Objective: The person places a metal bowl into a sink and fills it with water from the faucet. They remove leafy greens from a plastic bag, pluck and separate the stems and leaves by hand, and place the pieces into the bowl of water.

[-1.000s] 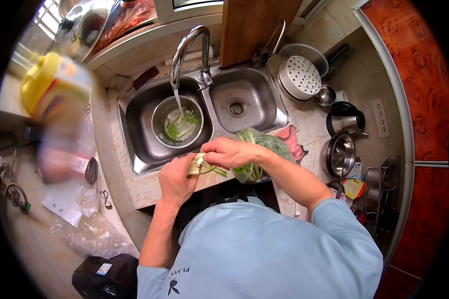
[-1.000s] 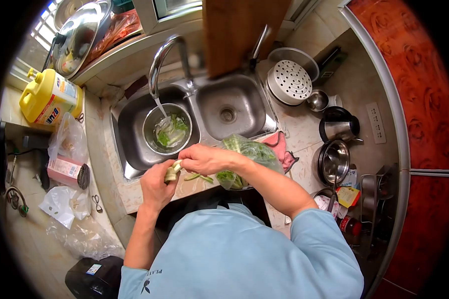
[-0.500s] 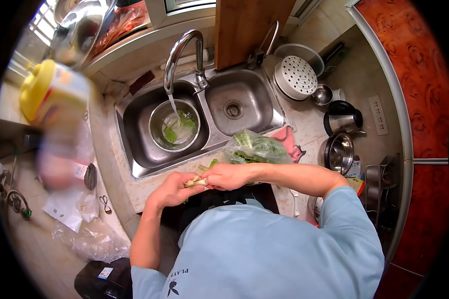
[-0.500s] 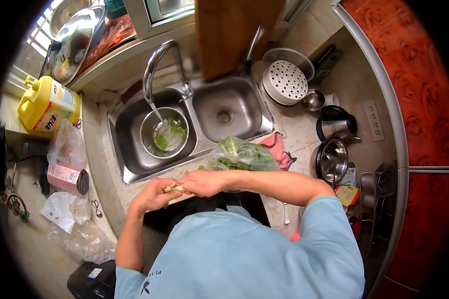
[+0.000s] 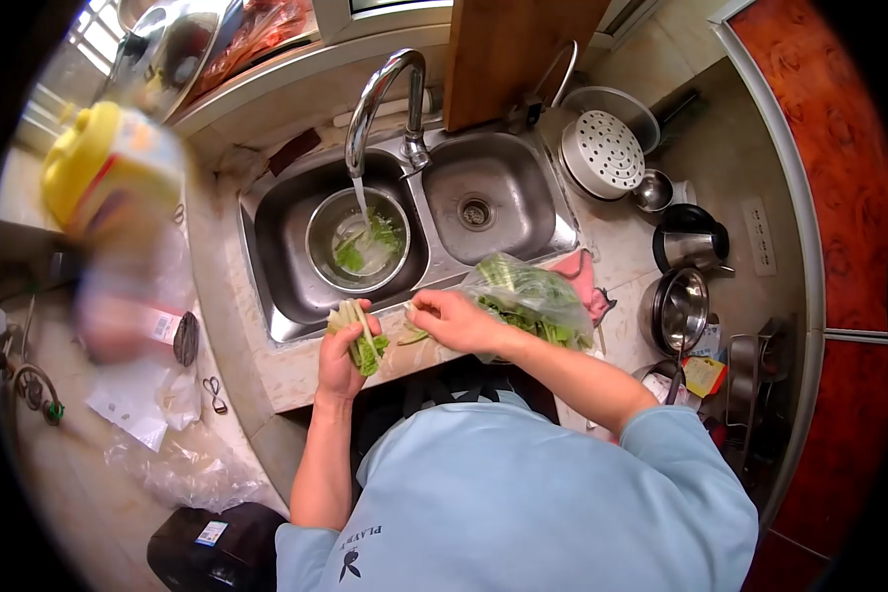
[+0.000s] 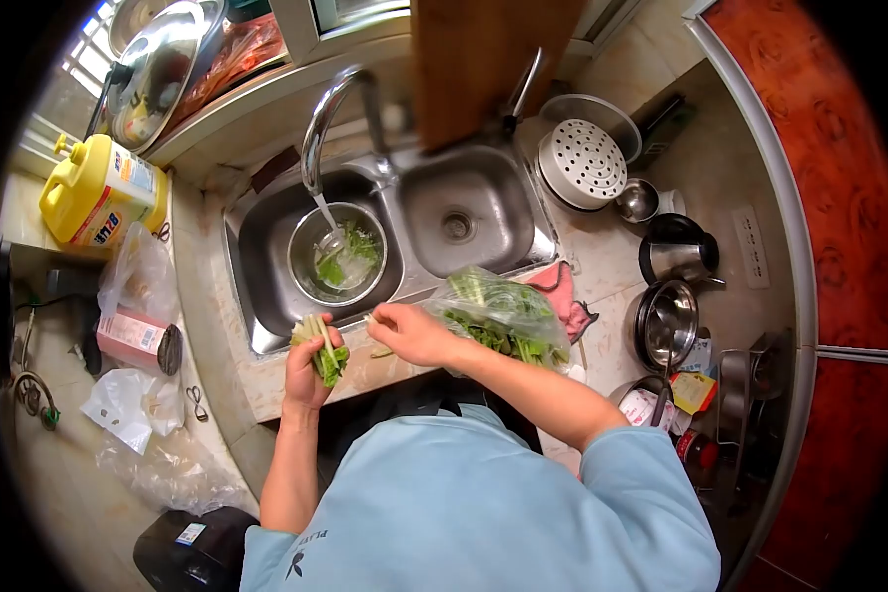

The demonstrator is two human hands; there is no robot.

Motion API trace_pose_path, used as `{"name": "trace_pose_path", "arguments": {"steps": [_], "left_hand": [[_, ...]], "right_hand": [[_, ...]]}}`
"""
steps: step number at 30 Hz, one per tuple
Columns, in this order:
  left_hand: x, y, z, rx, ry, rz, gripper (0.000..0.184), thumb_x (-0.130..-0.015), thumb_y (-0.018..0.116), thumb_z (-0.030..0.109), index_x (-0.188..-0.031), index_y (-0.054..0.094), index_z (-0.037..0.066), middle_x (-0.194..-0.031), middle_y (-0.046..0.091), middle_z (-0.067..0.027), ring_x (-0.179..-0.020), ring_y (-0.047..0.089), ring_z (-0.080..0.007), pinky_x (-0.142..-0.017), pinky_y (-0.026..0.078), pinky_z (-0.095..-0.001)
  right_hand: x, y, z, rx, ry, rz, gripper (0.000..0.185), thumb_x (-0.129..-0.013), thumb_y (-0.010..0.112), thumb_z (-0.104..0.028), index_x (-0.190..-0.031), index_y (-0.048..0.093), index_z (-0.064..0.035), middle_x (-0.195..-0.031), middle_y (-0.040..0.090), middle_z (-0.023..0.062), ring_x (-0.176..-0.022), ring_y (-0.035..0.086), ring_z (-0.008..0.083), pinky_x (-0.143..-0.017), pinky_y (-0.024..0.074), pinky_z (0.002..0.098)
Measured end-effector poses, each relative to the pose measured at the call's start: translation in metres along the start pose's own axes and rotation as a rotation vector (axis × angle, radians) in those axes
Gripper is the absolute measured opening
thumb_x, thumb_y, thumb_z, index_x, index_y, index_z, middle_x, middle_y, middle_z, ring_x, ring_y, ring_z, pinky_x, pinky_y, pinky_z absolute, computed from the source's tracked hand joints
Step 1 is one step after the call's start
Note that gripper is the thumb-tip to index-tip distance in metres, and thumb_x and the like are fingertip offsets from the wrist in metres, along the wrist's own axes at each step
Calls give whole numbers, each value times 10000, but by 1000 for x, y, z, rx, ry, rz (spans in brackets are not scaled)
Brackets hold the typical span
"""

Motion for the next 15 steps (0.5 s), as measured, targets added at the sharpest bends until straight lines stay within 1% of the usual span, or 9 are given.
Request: {"name": "trace_pose_path", "arguments": {"steps": [1, 3, 5, 6, 7, 8, 11, 12, 15], "left_hand": [[-2, -2, -2, -39, -3, 12, 346, -883, 498, 129, -1206, 451, 15, -890, 566, -92, -758, 559, -198, -699, 483, -317], [-6, -8, -2, -71, -14, 81, 347, -856, 529, 96, -1191, 465, 33, -904, 573, -80, -788, 581, -197, -716, 502, -310], [-22, -19, -6, -48, 1, 122, 298, -861, 539, 61, -1153, 500, 19, -935, 609, -91, -851, 598, -198, -784, 493, -321], [-31, -20, -7, -49, 5, 101, 298, -861, 539, 61, -1153, 500, 19, -935, 609, -91, -851, 598, -198, -784, 493, -321], [-40, -24, -9, -44, -26, 149, 285, -867, 548, 65, -1146, 505, 23, -948, 620, -95, -850, 602, -202, -777, 493, -320], [-46, -30, -11, -37, -58, 201, 272, -874, 557, 70, -1138, 510, 27, -962, 631, -99, -849, 606, -205, -771, 494, -318], [-69, -35, -13, 16, -96, 187, 284, -892, 557, 100, -1165, 510, 34, -997, 639, -110, -873, 609, -209, -775, 485, -308], [-76, -36, -12, 9, -107, 202, 296, -914, 534, 145, -1191, 509, 45, -1003, 638, -96, -912, 598, -200, -783, 475, -311], [-90, -37, -11, 48, -116, 227, 318, -932, 511, 195, -1217, 501, 55, -1027, 637, -88, -956, 581, -196, -798, 467, -319]], "right_hand": [[1, 11, 12, -1, -1, 1, 237, -876, 583, -253, -818, 577, -23, -676, 565, 85, -631, 549, 175, -585, 455, 338], [0, 7, 25, 311, -17, 114, 251, -802, 626, -265, -819, 594, -17, -741, 612, 168, -698, 610, 302, -643, 474, 424], [-5, 14, 47, 486, -33, 126, 275, -760, 654, -285, -832, 595, -26, -749, 619, 170, -715, 617, 354, -629, 476, 446], [-7, 18, 55, 587, 7, 98, 271, -767, 646, -285, -842, 601, -28, -775, 625, 175, -757, 619, 364, -659, 480, 466], [-8, 19, 56, 687, 45, 66, 268, -773, 638, -285, -851, 607, -30, -801, 630, 179, -798, 620, 375, -690, 484, 487], [-8, 21, 59, 701, 74, 20, 318, -777, 620, -276, -923, 618, 6, -891, 623, 221, -900, 612, 400, -784, 489, 502], [-4, 20, 57, 713, -1, 111, 331, -795, 617, -287, -967, 613, -5, -883, 630, 191, -898, 605, 389, -777, 486, 485], [-3, 18, 52, 702, -11, 129, 352, -812, 603, -289, -1021, 612, -6, -900, 632, 182, -914, 605, 374, -786, 483, 474], [-2, 10, 42, 620, 37, 89, 359, -823, 597, -293, -1042, 610, -8, -907, 635, 171, -907, 609, 357, -775, 484, 464]]}}
Point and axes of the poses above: each hand's wrist, its own x-axis away from the middle knuckle, its own y-axis out of the palm, z = x × y, the point moved 5 cm from there along -x, towards the middle knuckle
